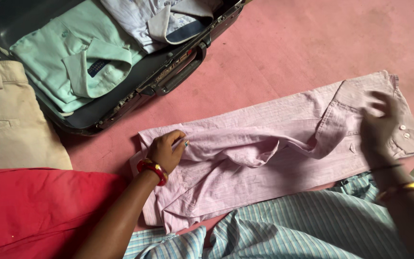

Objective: The person spreads a pink shirt on a mat, folds the sleeves and sides inward, folds the bottom up to the collar, and places the folded shirt into a suitcase.

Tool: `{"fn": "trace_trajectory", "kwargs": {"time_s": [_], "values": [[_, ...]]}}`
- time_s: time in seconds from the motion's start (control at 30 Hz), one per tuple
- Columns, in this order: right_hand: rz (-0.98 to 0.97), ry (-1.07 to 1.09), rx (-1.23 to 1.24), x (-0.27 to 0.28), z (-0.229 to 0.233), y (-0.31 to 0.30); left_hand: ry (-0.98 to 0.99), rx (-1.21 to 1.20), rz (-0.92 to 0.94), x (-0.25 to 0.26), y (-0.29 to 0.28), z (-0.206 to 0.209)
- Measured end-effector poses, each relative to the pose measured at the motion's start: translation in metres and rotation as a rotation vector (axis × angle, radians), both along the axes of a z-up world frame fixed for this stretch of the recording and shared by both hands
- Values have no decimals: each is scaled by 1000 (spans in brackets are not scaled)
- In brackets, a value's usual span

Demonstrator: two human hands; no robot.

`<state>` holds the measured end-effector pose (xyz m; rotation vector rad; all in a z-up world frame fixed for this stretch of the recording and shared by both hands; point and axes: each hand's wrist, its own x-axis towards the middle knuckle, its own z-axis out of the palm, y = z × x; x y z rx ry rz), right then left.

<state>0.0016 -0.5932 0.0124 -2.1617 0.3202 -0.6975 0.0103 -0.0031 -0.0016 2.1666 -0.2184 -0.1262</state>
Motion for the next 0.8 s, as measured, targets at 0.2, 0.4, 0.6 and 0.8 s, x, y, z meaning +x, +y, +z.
{"fn": "trace_trajectory", "kwargs": {"time_s": [0.2, 0.4, 0.6, 0.8], "values": [[820, 175, -353, -29, 33, 215, 110, -114, 161, 20, -12, -18], [920, 198, -701, -48, 50, 257, 77, -25, 164, 36, -9, -33], [1105, 430, -510, -56, 33, 253, 44, 53, 130, 35, -8, -31], [1046, 405, -408, -61, 40, 267, -359, 233, -24, 17, -9, 4]]}}
